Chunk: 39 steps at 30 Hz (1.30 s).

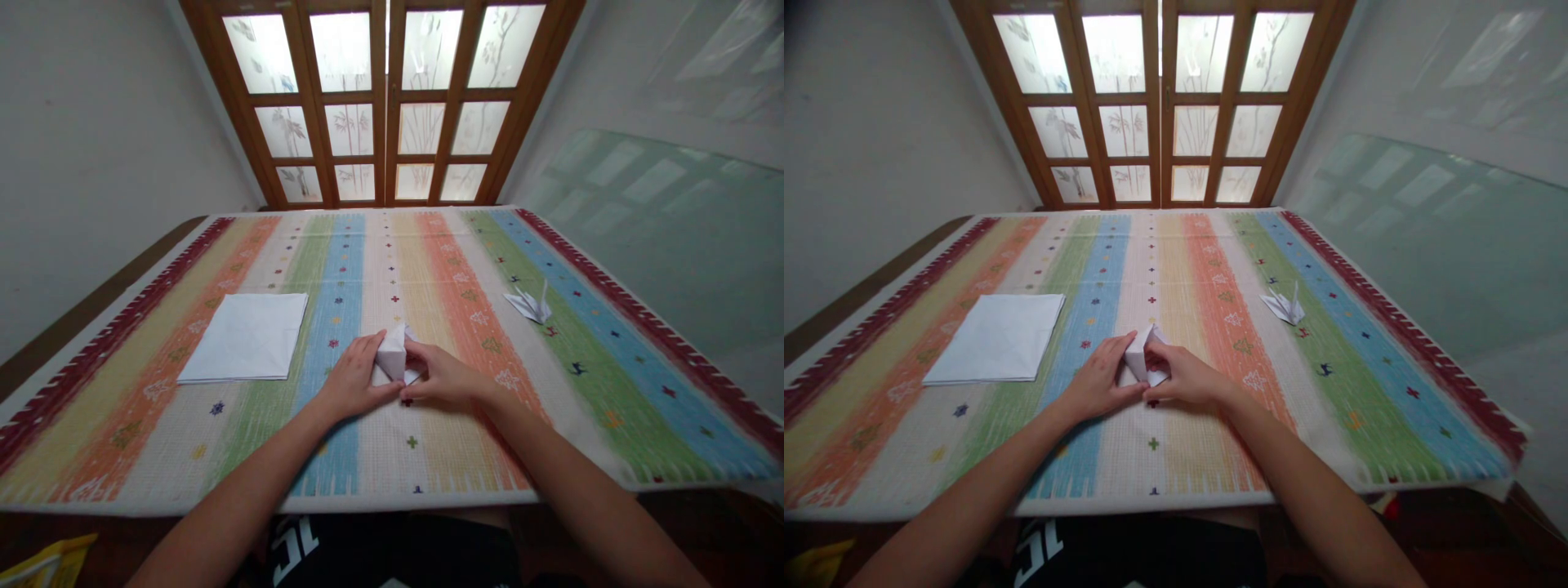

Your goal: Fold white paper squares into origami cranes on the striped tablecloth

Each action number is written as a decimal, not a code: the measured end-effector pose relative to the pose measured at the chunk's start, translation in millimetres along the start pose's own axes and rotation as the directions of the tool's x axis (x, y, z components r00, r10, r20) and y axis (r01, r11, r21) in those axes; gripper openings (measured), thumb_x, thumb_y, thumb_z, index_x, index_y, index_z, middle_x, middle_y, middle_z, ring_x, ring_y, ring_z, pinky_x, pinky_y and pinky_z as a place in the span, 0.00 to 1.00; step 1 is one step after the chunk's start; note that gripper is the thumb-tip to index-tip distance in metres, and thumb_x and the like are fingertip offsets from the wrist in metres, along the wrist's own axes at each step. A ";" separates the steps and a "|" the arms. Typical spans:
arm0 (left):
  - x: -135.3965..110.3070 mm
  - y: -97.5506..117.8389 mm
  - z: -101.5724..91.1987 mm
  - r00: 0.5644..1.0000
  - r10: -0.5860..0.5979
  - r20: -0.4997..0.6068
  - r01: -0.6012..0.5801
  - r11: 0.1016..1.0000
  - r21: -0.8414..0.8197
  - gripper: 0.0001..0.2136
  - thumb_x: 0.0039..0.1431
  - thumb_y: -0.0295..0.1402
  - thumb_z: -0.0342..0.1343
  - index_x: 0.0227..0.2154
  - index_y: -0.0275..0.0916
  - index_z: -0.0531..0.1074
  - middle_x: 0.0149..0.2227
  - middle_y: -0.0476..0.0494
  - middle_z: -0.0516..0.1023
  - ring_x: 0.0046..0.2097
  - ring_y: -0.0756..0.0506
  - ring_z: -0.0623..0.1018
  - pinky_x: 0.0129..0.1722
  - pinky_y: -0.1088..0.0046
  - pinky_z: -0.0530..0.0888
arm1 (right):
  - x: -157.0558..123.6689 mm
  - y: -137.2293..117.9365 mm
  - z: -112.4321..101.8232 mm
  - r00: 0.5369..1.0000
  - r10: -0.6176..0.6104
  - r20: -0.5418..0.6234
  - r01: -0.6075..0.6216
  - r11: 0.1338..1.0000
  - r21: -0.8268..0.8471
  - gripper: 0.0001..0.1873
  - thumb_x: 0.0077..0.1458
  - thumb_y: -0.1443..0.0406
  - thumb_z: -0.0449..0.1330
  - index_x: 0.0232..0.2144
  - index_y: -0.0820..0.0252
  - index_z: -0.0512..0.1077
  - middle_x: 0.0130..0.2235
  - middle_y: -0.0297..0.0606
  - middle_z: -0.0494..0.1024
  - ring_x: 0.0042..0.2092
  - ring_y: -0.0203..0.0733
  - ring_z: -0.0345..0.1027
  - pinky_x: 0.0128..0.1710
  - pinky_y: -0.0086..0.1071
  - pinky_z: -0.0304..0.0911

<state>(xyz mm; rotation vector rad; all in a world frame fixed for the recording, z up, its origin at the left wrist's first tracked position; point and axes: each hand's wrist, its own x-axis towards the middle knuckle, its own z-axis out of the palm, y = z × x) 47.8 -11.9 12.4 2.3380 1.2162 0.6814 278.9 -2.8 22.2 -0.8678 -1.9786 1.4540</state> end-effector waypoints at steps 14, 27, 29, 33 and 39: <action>1.1 -1.8 1.6 0.998 0.014 -0.055 -0.015 0.999 -0.032 0.33 0.64 0.47 0.65 0.67 0.42 0.65 0.63 0.32 0.76 0.64 0.31 0.75 0.65 0.40 0.71 | -2.4 -17.2 2.4 0.992 -0.101 -0.078 0.090 0.987 -0.132 0.15 0.55 0.72 0.62 0.45 0.55 0.78 0.42 0.38 0.83 0.38 0.43 0.78 0.41 0.36 0.72; 0.0 -1.4 0.7 0.996 -0.032 -0.085 0.028 0.999 -0.043 0.31 0.66 0.49 0.64 0.66 0.39 0.66 0.62 0.30 0.76 0.63 0.32 0.76 0.65 0.44 0.72 | 0.5 -9.2 9.7 0.976 -0.175 -0.131 0.128 0.944 -0.303 0.14 0.58 0.72 0.60 0.45 0.54 0.78 0.42 0.39 0.83 0.40 0.44 0.75 0.43 0.37 0.69; 0.1 -1.4 0.8 0.995 -0.026 -0.093 0.022 0.999 -0.042 0.30 0.66 0.48 0.63 0.65 0.39 0.67 0.62 0.31 0.77 0.63 0.33 0.76 0.65 0.44 0.72 | 1.1 -8.3 9.7 0.970 -0.202 -0.134 0.144 0.926 -0.348 0.14 0.58 0.72 0.60 0.45 0.54 0.78 0.42 0.40 0.82 0.41 0.45 0.75 0.44 0.39 0.69; 0.8 -1.7 0.7 0.996 -0.021 -0.090 0.018 0.999 -0.029 0.29 0.66 0.47 0.63 0.64 0.40 0.68 0.61 0.32 0.78 0.61 0.33 0.77 0.64 0.45 0.73 | 3.4 -7.3 10.9 0.956 -0.271 -0.109 0.210 0.896 -0.392 0.13 0.60 0.72 0.58 0.42 0.54 0.78 0.44 0.41 0.81 0.46 0.47 0.75 0.49 0.41 0.69; 1.3 -2.3 1.8 0.996 0.003 -0.089 -0.006 1.000 -0.027 0.25 0.68 0.43 0.60 0.64 0.41 0.68 0.61 0.32 0.78 0.60 0.33 0.78 0.63 0.44 0.74 | 5.6 -9.9 13.2 0.941 -0.286 -0.181 0.209 0.912 -0.354 0.10 0.64 0.71 0.57 0.40 0.54 0.77 0.46 0.41 0.80 0.48 0.46 0.74 0.50 0.40 0.69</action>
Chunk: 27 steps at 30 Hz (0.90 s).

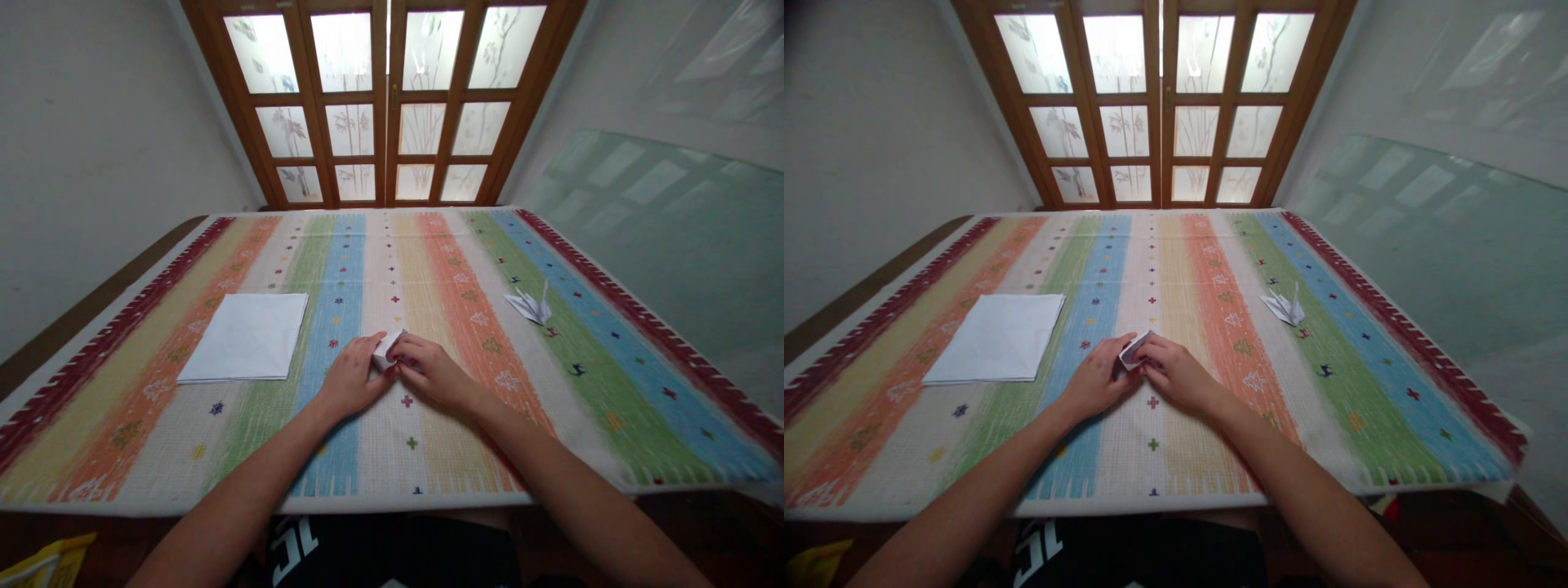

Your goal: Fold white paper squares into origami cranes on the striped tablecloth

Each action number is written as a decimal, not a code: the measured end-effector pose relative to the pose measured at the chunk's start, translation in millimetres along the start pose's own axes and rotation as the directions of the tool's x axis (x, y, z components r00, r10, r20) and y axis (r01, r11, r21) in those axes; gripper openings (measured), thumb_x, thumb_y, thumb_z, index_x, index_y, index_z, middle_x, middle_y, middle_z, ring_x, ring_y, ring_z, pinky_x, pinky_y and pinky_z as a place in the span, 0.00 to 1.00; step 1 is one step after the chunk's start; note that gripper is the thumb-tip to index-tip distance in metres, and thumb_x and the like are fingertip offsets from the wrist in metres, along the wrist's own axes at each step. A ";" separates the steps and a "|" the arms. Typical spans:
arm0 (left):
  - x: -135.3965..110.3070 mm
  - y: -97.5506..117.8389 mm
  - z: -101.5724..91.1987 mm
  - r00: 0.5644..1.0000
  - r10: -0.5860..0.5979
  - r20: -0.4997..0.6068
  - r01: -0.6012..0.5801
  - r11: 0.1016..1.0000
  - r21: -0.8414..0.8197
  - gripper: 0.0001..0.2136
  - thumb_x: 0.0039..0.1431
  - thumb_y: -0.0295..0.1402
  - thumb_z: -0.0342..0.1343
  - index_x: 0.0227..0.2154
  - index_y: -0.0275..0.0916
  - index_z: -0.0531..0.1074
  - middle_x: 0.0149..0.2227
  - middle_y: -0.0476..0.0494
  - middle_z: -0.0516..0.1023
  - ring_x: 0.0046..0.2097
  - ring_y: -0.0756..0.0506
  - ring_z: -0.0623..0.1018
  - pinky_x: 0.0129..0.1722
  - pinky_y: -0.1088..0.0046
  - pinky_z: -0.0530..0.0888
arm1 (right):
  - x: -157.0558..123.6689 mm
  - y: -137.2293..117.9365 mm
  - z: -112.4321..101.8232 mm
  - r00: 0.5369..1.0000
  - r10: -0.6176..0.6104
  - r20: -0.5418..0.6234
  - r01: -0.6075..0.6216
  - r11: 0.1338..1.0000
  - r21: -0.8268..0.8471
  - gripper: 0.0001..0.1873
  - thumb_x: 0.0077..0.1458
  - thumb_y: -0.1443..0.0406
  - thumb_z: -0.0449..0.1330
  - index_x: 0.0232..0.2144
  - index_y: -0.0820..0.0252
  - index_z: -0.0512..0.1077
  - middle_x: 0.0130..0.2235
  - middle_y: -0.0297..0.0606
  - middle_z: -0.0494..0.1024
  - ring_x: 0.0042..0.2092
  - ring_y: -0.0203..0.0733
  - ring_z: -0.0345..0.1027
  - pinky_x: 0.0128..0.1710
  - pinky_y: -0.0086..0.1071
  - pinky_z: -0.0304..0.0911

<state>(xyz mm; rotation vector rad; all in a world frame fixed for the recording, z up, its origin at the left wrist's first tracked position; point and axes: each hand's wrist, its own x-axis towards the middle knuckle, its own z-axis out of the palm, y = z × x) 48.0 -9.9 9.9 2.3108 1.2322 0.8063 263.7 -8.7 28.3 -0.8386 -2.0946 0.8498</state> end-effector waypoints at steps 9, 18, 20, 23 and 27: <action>-0.9 0.3 -0.5 1.000 0.001 0.009 -0.002 1.000 0.023 0.29 0.61 0.31 0.58 0.66 0.38 0.65 0.62 0.31 0.77 0.61 0.33 0.76 0.64 0.44 0.73 | -1.8 -0.5 -6.0 0.982 0.169 -0.084 -0.178 0.978 -0.113 0.09 0.56 0.71 0.65 0.38 0.54 0.72 0.39 0.36 0.77 0.39 0.43 0.69 0.41 0.36 0.63; -0.9 -0.3 -0.3 1.000 0.002 0.021 -0.002 1.000 0.008 0.32 0.58 0.27 0.56 0.67 0.39 0.65 0.63 0.33 0.76 0.63 0.33 0.74 0.66 0.43 0.71 | -2.4 11.3 -3.1 0.953 0.213 -0.213 -0.252 0.952 -0.173 0.15 0.54 0.67 0.69 0.36 0.53 0.66 0.42 0.36 0.71 0.40 0.45 0.66 0.41 0.36 0.62; -0.6 -0.3 -1.5 1.000 0.003 0.026 -0.003 1.000 -0.005 0.32 0.56 0.24 0.54 0.66 0.39 0.66 0.63 0.33 0.76 0.63 0.33 0.74 0.67 0.43 0.71 | -1.7 10.8 -2.6 0.959 0.171 -0.227 -0.210 0.964 -0.163 0.15 0.55 0.67 0.70 0.38 0.53 0.67 0.44 0.38 0.70 0.44 0.47 0.67 0.45 0.39 0.66; -0.6 -1.0 -3.7 0.999 0.002 0.034 -0.001 0.999 -0.033 0.32 0.54 0.21 0.51 0.64 0.40 0.68 0.63 0.34 0.77 0.63 0.35 0.75 0.67 0.45 0.71 | -1.2 7.6 -4.0 0.978 0.084 -0.192 -0.110 0.985 -0.134 0.13 0.59 0.65 0.69 0.41 0.53 0.69 0.48 0.42 0.70 0.49 0.49 0.69 0.51 0.42 0.69; -1.1 -3.0 -4.6 1.000 0.006 0.030 -0.003 0.996 -0.085 0.32 0.52 0.19 0.51 0.62 0.39 0.68 0.62 0.34 0.77 0.63 0.36 0.76 0.67 0.46 0.71 | -2.3 3.9 -10.7 0.995 -0.086 -0.053 0.080 0.990 -0.116 0.09 0.64 0.71 0.59 0.43 0.53 0.74 0.56 0.46 0.71 0.56 0.50 0.70 0.56 0.46 0.69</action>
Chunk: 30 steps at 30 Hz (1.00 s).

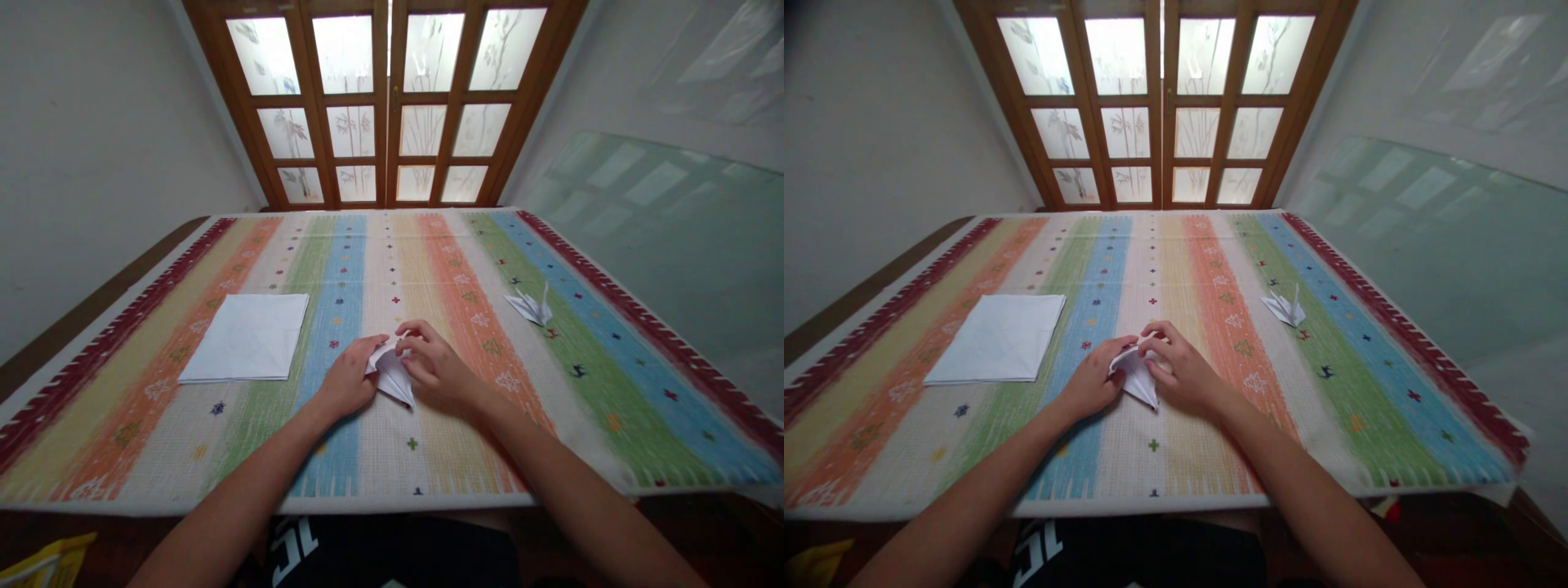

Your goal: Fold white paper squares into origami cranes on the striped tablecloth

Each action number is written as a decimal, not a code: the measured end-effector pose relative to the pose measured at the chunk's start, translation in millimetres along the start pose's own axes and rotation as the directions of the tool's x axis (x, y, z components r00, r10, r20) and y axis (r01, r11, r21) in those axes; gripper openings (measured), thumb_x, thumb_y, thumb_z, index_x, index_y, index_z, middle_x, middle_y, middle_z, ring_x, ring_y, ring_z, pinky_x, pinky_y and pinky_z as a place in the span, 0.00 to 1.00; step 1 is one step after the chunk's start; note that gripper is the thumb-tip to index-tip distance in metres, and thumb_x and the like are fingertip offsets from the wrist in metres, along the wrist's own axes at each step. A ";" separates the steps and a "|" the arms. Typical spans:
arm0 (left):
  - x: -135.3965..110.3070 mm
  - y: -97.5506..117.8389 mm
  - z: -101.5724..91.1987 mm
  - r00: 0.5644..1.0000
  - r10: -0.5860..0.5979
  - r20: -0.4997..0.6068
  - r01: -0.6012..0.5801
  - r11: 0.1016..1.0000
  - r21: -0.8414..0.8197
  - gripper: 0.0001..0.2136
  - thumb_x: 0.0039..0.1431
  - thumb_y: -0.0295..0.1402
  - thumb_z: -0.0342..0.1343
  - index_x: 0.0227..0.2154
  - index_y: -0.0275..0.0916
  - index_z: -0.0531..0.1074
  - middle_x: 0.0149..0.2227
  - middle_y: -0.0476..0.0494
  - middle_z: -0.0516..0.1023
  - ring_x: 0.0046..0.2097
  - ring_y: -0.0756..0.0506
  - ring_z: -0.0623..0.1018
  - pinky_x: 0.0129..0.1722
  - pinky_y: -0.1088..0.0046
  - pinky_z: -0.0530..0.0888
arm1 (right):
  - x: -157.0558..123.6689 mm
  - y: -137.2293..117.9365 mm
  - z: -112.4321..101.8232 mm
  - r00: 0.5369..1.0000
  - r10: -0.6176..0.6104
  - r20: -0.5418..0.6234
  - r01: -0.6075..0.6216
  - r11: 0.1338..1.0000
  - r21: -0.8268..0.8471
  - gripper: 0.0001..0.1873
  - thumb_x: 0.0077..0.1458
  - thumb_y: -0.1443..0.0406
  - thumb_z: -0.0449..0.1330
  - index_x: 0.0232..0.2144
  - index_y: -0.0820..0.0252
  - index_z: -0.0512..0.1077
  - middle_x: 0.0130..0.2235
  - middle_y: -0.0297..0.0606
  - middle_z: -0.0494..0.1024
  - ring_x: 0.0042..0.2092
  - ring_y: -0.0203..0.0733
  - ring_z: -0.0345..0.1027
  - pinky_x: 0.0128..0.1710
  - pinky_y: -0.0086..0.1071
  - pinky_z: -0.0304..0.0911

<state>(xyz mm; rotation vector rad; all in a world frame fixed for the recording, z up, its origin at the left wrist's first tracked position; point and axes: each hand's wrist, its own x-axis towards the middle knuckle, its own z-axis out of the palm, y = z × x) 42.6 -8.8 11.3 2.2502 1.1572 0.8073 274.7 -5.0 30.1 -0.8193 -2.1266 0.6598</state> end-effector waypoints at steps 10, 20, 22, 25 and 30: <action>0.5 0.6 -2.7 0.996 -0.019 -0.091 0.016 1.000 -0.026 0.31 0.51 0.19 0.55 0.60 0.41 0.64 0.59 0.36 0.73 0.58 0.37 0.76 0.60 0.53 0.76 | -3.2 13.6 -8.6 0.988 -0.101 0.117 0.126 0.963 -0.238 0.28 0.57 0.81 0.55 0.48 0.49 0.82 0.49 0.43 0.81 0.51 0.51 0.73 0.51 0.47 0.70; 4.2 1.7 -4.9 0.949 -0.251 -0.193 0.257 0.966 0.009 0.13 0.56 0.22 0.54 0.30 0.44 0.55 0.29 0.52 0.66 0.33 0.46 0.69 0.37 0.68 0.66 | -0.6 -5.8 -9.9 0.927 -0.154 0.343 0.344 0.719 -0.604 0.13 0.68 0.73 0.62 0.52 0.58 0.78 0.44 0.43 0.83 0.45 0.48 0.74 0.47 0.41 0.67; 4.3 2.8 -5.3 0.964 -0.198 -0.175 0.204 0.979 0.014 0.11 0.58 0.24 0.55 0.30 0.44 0.57 0.31 0.51 0.68 0.35 0.45 0.70 0.38 0.68 0.67 | -0.3 -8.3 -9.5 0.924 -0.143 0.354 0.347 0.703 -0.621 0.10 0.69 0.72 0.62 0.49 0.59 0.78 0.43 0.42 0.84 0.45 0.47 0.74 0.47 0.41 0.66; 3.3 3.8 -5.0 0.989 -0.106 -0.107 0.110 0.993 0.037 0.07 0.59 0.25 0.56 0.32 0.43 0.62 0.35 0.46 0.73 0.39 0.42 0.74 0.43 0.64 0.71 | -0.2 -9.9 -9.3 0.919 -0.143 0.366 0.357 0.695 -0.624 0.06 0.69 0.71 0.63 0.46 0.60 0.78 0.42 0.41 0.84 0.44 0.47 0.75 0.47 0.41 0.66; 0.1 2.6 -2.9 0.999 0.053 -0.001 -0.053 0.998 0.037 0.09 0.62 0.22 0.53 0.42 0.40 0.72 0.47 0.38 0.79 0.52 0.38 0.77 0.56 0.56 0.75 | 0.0 -13.2 -10.5 0.925 -0.176 0.337 0.368 0.633 -0.681 0.09 0.70 0.71 0.61 0.50 0.59 0.77 0.42 0.41 0.84 0.44 0.47 0.74 0.49 0.43 0.67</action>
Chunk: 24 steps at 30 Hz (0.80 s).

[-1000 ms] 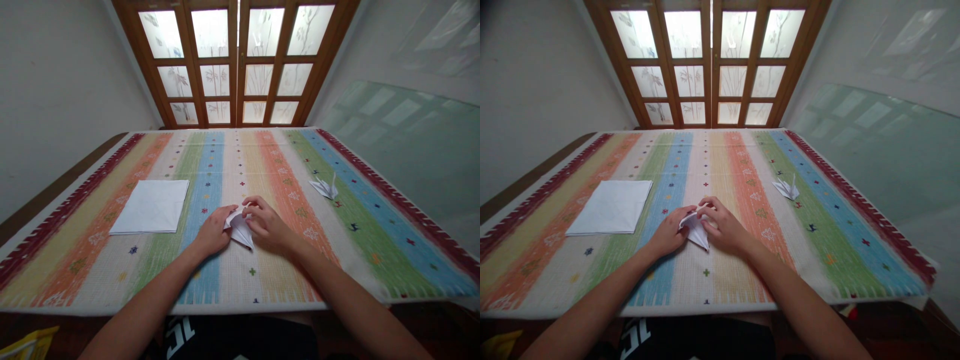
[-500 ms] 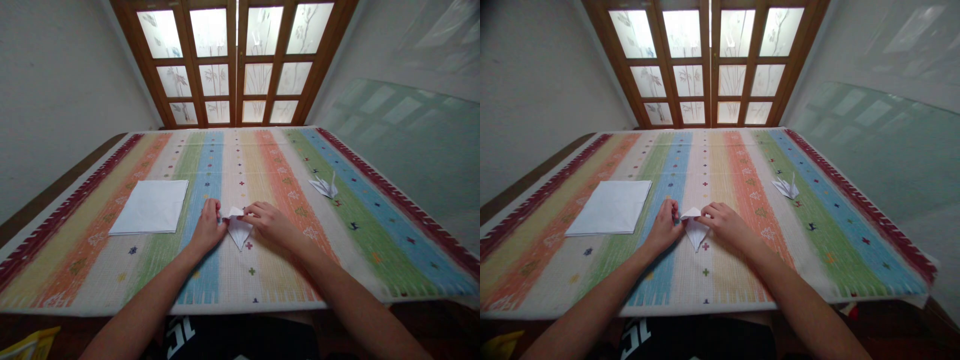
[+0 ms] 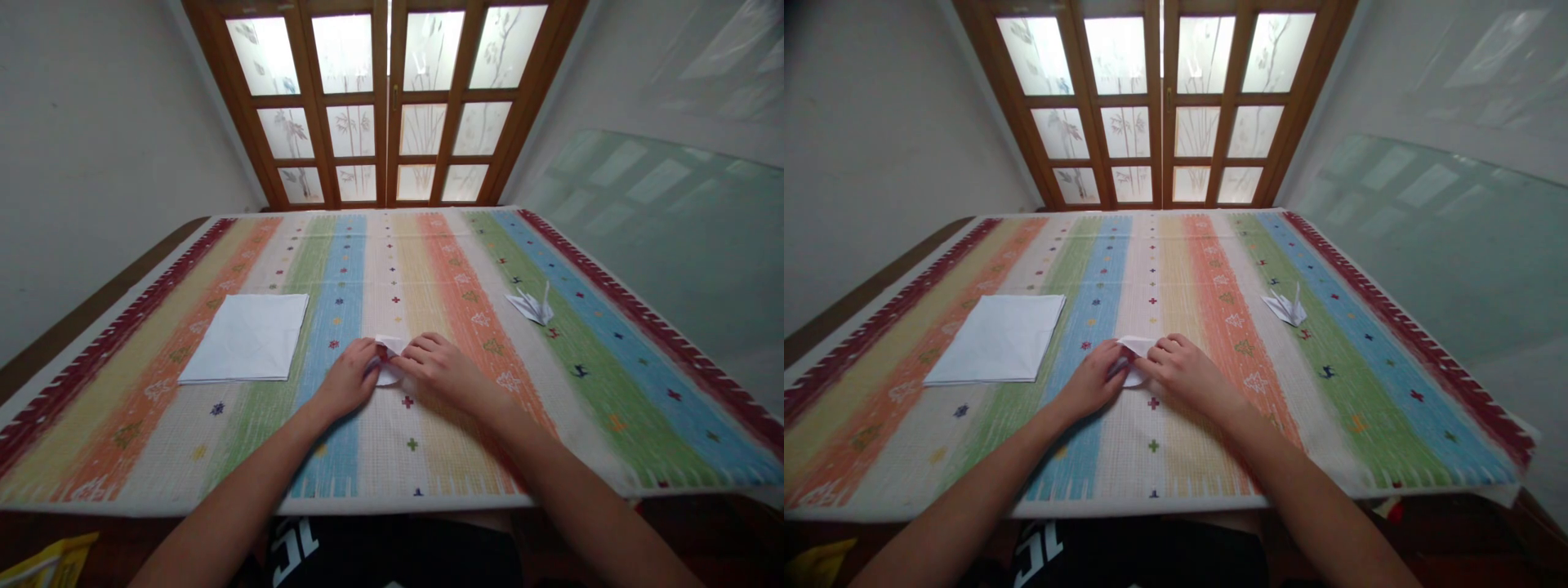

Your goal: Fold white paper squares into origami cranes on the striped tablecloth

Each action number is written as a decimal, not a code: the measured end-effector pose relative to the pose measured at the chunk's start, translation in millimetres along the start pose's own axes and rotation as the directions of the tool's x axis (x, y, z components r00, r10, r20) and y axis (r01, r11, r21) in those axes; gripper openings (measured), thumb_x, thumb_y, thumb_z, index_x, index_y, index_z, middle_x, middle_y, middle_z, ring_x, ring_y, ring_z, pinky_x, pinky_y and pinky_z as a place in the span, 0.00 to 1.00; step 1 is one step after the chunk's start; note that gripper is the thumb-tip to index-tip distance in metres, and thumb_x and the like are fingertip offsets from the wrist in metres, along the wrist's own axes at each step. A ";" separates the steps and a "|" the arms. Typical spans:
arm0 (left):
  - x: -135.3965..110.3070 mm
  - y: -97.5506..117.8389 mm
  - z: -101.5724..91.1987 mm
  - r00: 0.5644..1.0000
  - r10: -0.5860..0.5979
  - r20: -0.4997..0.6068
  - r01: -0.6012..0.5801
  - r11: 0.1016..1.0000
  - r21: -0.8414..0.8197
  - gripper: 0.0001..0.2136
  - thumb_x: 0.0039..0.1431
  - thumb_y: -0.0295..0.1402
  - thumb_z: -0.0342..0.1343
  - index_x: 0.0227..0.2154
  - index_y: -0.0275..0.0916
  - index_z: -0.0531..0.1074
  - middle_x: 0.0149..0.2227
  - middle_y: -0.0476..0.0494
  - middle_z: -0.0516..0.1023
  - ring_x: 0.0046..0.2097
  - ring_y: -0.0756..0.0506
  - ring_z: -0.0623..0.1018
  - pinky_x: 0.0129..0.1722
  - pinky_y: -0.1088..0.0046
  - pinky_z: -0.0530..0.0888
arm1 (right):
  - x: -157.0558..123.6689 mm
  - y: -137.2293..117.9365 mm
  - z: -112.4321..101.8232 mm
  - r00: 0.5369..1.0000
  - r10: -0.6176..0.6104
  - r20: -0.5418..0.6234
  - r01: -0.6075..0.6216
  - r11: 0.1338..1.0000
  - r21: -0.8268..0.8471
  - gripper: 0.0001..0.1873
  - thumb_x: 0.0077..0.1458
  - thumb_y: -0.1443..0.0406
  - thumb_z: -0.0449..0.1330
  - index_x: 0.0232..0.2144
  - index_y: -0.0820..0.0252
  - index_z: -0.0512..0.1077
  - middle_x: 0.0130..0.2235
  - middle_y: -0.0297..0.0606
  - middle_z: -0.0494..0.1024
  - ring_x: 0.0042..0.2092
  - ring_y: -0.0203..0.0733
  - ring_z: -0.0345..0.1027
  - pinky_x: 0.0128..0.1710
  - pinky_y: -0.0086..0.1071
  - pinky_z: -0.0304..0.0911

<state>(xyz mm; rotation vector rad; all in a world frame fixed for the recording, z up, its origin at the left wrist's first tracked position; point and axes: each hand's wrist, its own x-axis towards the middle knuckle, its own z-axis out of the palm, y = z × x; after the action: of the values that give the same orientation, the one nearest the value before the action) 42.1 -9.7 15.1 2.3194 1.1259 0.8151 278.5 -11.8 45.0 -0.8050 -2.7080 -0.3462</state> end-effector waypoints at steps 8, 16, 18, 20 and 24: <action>-1.1 -3.7 1.3 0.993 0.099 0.057 -0.100 0.995 0.007 0.16 0.61 0.18 0.52 0.47 0.40 0.75 0.54 0.36 0.79 0.59 0.36 0.76 0.62 0.51 0.74 | 4.2 -10.5 -5.3 0.987 0.029 -0.158 -0.051 0.989 -0.138 0.12 0.70 0.69 0.60 0.52 0.55 0.77 0.56 0.47 0.78 0.57 0.55 0.69 0.61 0.53 0.65; -0.7 -0.5 -0.3 0.990 0.115 0.084 -0.118 0.992 0.038 0.16 0.58 0.16 0.52 0.43 0.39 0.76 0.51 0.37 0.80 0.56 0.37 0.77 0.59 0.52 0.76 | 4.9 -11.6 -1.7 0.962 0.076 -0.263 -0.107 0.989 -0.105 0.09 0.68 0.71 0.59 0.46 0.55 0.77 0.59 0.48 0.75 0.63 0.56 0.64 0.66 0.58 0.62; -0.9 -0.6 -0.7 0.989 0.113 0.092 -0.116 0.993 0.035 0.16 0.58 0.17 0.52 0.43 0.39 0.77 0.51 0.37 0.80 0.56 0.37 0.77 0.59 0.52 0.76 | 5.3 -10.3 -4.4 0.962 0.096 -0.254 -0.113 0.992 -0.049 0.07 0.68 0.69 0.60 0.46 0.56 0.77 0.60 0.51 0.74 0.63 0.58 0.65 0.65 0.59 0.63; -1.1 0.3 -2.0 0.989 0.106 0.099 -0.109 0.994 0.024 0.15 0.60 0.18 0.51 0.43 0.39 0.77 0.51 0.37 0.80 0.56 0.38 0.77 0.59 0.52 0.76 | 5.4 -8.4 -5.9 0.966 0.115 -0.230 -0.116 0.993 0.008 0.06 0.67 0.67 0.61 0.45 0.57 0.76 0.62 0.53 0.73 0.62 0.59 0.67 0.62 0.58 0.67; -1.2 6.4 -6.9 0.987 0.088 0.133 -0.087 0.996 -0.013 0.11 0.63 0.24 0.52 0.44 0.38 0.77 0.51 0.36 0.80 0.55 0.38 0.78 0.59 0.54 0.76 | 4.6 -2.7 -1.5 0.968 0.149 -0.201 -0.123 0.983 0.136 0.05 0.68 0.67 0.60 0.45 0.59 0.75 0.61 0.55 0.75 0.56 0.55 0.74 0.54 0.48 0.74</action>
<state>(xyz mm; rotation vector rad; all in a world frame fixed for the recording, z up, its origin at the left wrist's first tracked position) 40.4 -13.5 23.6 2.3928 0.9682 0.6817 273.6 -12.2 47.6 -0.8613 -2.4363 -0.2185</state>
